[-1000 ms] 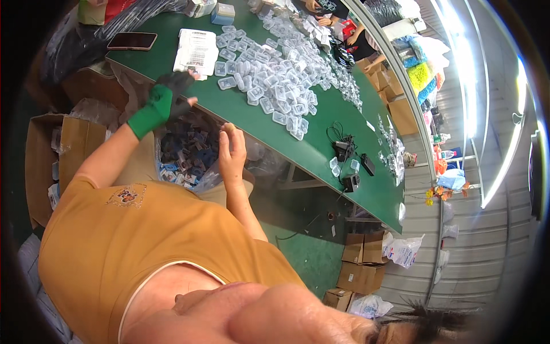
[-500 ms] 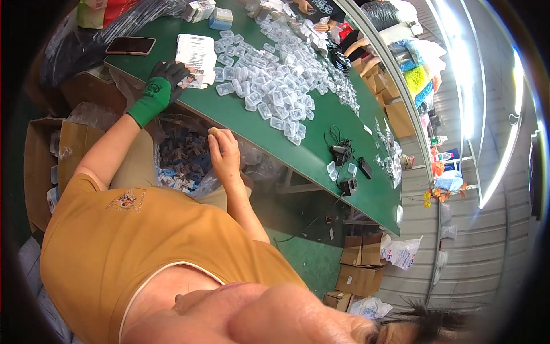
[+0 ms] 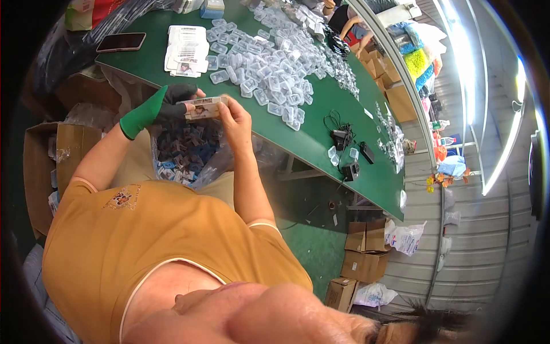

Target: Assembling small plastic components and cards into individual units at a factory workstation.

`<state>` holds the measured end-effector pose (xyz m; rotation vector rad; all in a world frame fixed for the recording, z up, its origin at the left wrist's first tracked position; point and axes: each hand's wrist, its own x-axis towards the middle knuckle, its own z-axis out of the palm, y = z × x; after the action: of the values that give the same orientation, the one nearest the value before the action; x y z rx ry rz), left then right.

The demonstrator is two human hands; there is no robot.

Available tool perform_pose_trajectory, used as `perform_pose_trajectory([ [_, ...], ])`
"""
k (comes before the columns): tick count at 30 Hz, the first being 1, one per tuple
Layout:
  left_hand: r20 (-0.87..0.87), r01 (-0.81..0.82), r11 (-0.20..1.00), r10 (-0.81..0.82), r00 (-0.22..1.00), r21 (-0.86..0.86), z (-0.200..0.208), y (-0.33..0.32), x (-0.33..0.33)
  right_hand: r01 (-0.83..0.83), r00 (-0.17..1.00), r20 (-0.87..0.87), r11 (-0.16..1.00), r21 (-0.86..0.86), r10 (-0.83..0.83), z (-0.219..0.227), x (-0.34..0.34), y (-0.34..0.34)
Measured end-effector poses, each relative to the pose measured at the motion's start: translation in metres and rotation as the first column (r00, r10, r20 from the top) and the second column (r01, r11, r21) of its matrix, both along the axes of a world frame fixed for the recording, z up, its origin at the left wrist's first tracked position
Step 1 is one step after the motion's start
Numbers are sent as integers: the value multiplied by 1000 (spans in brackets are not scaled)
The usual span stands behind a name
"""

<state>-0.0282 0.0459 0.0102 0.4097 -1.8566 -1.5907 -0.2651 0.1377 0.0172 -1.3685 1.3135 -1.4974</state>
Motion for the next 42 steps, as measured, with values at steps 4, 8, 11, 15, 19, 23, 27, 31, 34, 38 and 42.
perform_pose_trajectory([
  [4,0,-286,518,483,876,-806,24,30,-15,87,995,37,996,23,-88,0,11,5],
  [8,72,-273,547,527,847,-791,15,37,-24,137,966,-190,970,-199,-176,11,33,14],
  [11,1,-340,596,496,868,-728,10,38,-22,106,915,-352,959,-261,-197,20,37,21],
  [15,88,-302,695,466,881,-653,2,41,-8,-1,931,-364,993,-120,-43,12,26,19],
  [19,116,-404,882,440,890,-243,-23,46,-9,-94,962,-272,974,-204,36,14,10,-13],
  [23,-3,-510,859,511,860,-46,-32,48,-13,10,479,-808,922,-386,-343,5,4,-58],
  [27,25,-515,844,524,851,-150,-43,39,-3,0,316,-904,953,-303,-287,-16,18,-52],
  [31,60,-525,834,541,839,-172,-49,41,-3,-23,305,-892,934,-357,-334,-27,22,-13],
  [34,72,-485,860,500,863,-160,-41,45,-11,-8,275,-871,905,-426,-407,-32,10,-11],
  [38,123,-476,868,492,862,-140,-51,40,-18,-27,394,-859,931,-365,-326,-16,17,-17],
  [42,37,-566,807,579,814,-170,-60,36,-12,-52,390,-816,875,-482,-426,-2,26,-32],
])
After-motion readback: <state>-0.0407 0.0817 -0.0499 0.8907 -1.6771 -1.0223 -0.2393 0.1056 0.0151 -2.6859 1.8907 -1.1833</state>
